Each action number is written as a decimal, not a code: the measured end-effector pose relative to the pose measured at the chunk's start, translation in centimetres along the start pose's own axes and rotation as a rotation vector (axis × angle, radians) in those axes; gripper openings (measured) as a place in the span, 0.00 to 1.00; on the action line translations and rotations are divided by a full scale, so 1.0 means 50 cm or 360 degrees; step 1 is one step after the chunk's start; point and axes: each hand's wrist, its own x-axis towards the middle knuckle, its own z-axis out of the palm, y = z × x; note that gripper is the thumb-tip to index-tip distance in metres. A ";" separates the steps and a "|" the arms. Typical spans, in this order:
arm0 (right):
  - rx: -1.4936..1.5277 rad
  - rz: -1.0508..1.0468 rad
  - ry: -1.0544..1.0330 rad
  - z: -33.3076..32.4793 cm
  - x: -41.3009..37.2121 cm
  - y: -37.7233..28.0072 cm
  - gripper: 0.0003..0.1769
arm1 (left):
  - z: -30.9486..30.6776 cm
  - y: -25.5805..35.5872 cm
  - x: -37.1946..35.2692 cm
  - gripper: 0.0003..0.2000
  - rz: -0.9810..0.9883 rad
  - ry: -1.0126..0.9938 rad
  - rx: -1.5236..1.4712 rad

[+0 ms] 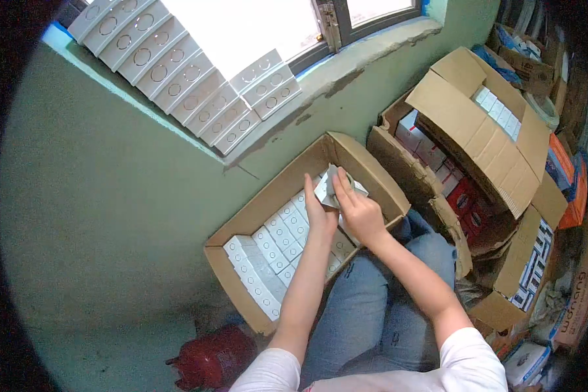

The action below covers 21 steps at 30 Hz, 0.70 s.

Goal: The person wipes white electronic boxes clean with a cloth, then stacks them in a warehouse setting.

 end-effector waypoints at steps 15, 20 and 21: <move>0.0357 -0.0054 -0.0270 -0.018 0.003 -0.006 0.31 | -0.029 -0.020 0.011 0.17 -0.0105 -0.0247 -0.0124; 0.0320 0.0191 -0.0246 -0.027 0.027 0.009 0.29 | 0.004 -0.008 0.005 0.18 -0.0047 -0.0003 -0.0119; 0.0293 0.0176 -0.0257 -0.028 0.025 0.008 0.29 | 0.001 -0.013 0.008 0.19 -0.0054 -0.0066 -0.0150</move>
